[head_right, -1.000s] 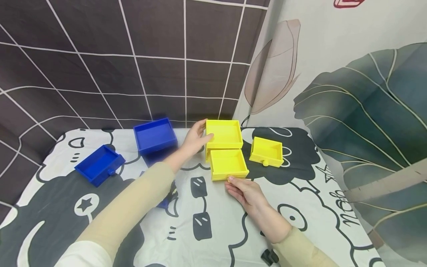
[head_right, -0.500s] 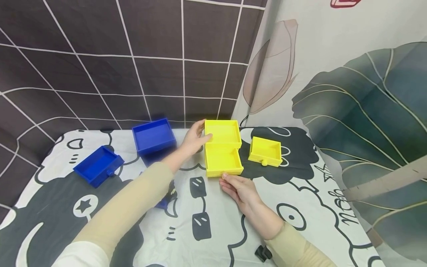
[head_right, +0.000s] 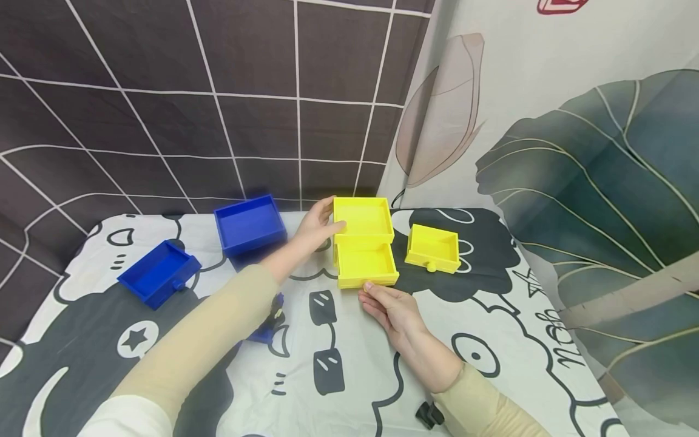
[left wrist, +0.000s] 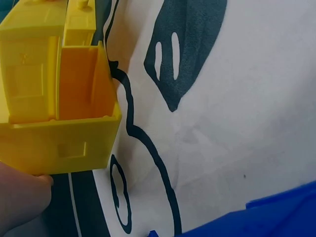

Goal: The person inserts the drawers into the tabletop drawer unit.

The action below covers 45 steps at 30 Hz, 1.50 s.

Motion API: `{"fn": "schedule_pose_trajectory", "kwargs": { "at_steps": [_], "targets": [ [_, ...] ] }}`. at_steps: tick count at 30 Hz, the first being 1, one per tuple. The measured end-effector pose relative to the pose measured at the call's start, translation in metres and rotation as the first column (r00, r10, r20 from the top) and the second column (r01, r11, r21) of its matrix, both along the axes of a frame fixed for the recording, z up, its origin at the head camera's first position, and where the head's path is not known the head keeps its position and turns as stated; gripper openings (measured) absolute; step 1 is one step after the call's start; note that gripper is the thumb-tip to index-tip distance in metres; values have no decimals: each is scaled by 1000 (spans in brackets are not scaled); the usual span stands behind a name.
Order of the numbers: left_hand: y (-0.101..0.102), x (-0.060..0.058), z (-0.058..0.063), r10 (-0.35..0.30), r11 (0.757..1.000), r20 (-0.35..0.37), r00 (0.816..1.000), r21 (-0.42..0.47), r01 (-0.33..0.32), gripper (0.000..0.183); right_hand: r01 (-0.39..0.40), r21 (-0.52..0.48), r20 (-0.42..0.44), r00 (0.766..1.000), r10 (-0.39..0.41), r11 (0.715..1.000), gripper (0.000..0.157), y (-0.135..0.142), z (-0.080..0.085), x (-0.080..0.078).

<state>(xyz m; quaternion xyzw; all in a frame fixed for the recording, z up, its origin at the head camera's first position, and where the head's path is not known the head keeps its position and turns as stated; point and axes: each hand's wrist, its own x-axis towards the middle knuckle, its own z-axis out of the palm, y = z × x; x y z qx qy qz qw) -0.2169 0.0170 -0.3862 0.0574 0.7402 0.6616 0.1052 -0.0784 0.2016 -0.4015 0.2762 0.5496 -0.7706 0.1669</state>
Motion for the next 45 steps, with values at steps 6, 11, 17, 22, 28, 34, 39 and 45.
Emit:
{"fn": "schedule_pose_trajectory", "kwargs": {
  "at_steps": [6,11,17,22,28,34,39,45],
  "targets": [
    [-1,1,-2,-8,1000,7,1000,17,8,75,3,-16,4,1000,-3,1000,19,-2,0,-2],
    [-1,2,-2,-17,1000,10,1000,17,17,74,10,-46,2,1000,-10,999,18,-4,1,-8],
    [-1,2,1,-29,1000,14,999,5,29,74,4,-105,-4,1000,-4,994,21,-5,6,-17],
    [-1,1,0,-28,1000,4,1000,12,28,74,6,-155,-7,1000,-7,988,24,-7,8,-28],
    [-2,1,-1,-29,1000,-3,1000,8,29,73,35,-193,16,999,-33,981,24,-9,6,-43],
    [-3,2,0,-16,999,-10,1000,40,16,73,40,-213,24,999,-36,976,23,-10,4,-57],
    [-3,2,0,-23,999,-1,1000,42,23,72,51,-213,23,999,-47,976,21,-11,4,-64],
    [-3,2,-1,-41,999,10,999,22,41,73,62,-230,38,998,-55,971,19,-9,0,-64]
  ]
}}
